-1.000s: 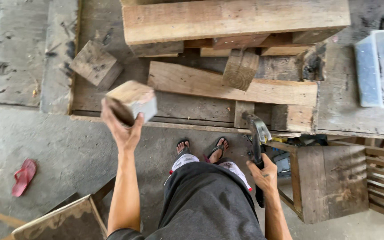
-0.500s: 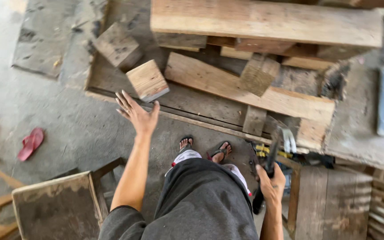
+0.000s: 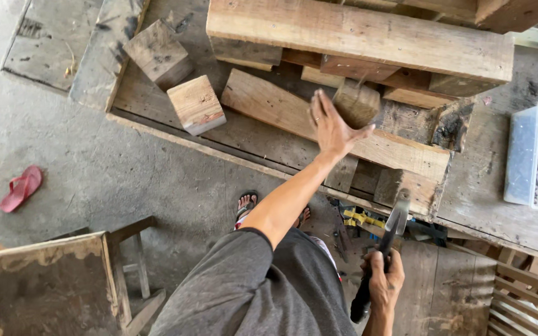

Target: The person breaks a wooden plank into smaller blocks using a hammer, then arranges the blocks on a workbench. They pick up nails from a container and hammer them into the wood to join the pieces together.

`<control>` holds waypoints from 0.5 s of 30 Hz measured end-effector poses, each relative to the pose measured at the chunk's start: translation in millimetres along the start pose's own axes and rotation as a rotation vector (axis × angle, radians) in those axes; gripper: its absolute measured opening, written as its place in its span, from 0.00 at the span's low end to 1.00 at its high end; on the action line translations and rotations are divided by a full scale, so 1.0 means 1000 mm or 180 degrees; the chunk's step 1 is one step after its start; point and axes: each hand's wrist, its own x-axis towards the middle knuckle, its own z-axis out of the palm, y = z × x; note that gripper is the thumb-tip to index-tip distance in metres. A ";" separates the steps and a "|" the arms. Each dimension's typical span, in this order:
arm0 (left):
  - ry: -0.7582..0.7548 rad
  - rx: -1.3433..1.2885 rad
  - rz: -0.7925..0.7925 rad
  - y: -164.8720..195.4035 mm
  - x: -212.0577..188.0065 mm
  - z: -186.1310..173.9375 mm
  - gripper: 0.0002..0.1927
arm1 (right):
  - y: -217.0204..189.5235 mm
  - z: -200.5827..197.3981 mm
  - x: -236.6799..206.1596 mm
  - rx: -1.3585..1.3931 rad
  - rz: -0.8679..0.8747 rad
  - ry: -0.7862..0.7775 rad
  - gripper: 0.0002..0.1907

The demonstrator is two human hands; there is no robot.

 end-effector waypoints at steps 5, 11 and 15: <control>-0.0527 -0.0366 -0.0351 0.011 -0.001 0.001 0.71 | -0.007 -0.003 0.003 -0.0404 0.0260 -0.0271 0.13; -0.0535 -0.1211 0.0556 -0.027 -0.015 -0.041 0.61 | -0.023 -0.006 0.007 -0.0306 -0.0189 -0.0118 0.16; -0.0324 -0.1108 0.1928 -0.073 -0.041 -0.083 0.58 | -0.045 -0.008 0.014 0.0181 -0.0792 -0.0208 0.14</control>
